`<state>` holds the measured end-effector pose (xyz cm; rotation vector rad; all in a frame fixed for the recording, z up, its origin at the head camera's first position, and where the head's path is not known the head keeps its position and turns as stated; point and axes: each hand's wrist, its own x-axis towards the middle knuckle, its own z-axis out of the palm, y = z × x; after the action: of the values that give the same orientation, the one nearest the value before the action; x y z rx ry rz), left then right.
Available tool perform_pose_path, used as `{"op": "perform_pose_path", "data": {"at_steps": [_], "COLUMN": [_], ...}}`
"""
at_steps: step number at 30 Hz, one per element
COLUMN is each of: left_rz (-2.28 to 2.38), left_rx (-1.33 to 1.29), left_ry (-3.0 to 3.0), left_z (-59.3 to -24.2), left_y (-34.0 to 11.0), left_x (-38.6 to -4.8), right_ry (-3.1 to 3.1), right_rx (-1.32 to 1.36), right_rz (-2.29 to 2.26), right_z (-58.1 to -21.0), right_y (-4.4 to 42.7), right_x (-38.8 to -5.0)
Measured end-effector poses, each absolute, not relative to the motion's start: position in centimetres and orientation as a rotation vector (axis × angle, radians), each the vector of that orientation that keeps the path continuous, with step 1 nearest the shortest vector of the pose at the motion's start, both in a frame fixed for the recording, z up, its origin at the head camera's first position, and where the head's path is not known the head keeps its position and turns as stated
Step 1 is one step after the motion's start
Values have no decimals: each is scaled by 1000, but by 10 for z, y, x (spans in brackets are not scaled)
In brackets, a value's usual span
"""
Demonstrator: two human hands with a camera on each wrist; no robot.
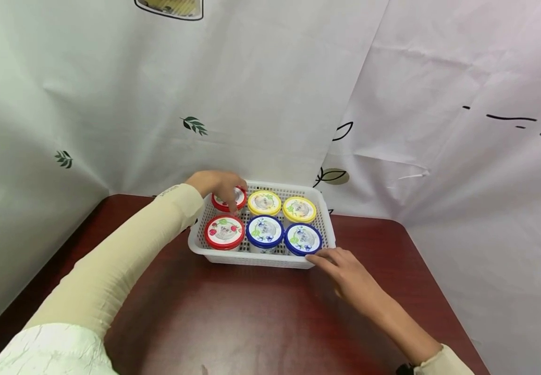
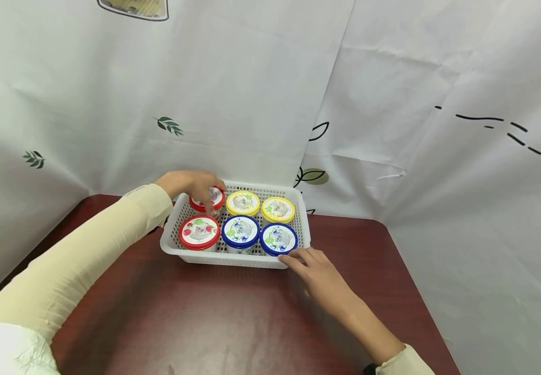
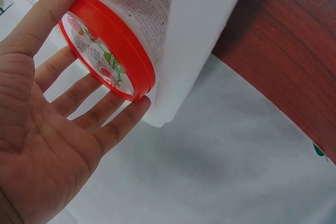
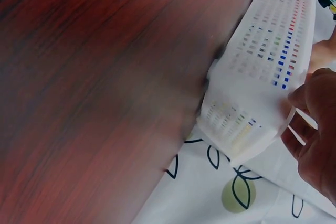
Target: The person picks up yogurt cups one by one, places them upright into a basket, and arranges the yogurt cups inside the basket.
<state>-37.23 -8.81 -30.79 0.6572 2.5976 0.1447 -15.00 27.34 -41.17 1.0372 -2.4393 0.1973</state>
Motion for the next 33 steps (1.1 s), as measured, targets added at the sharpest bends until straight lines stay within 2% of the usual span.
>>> {"op": "perform_pose_path", "data": {"at_steps": [12,33], "left_rz": [164,112], "left_rx": [602,675], "left_ry": [2585,2607], "left_z": [-316,-320], "left_y": [-87,-84], "left_x": [-372,-370], "right_ry": [-2445,-2419], "right_rx": [1026,1060], "right_rz": [199,220], "right_z": [-412,-413], "right_y": [273,274], "right_x": [-152,-153]}}
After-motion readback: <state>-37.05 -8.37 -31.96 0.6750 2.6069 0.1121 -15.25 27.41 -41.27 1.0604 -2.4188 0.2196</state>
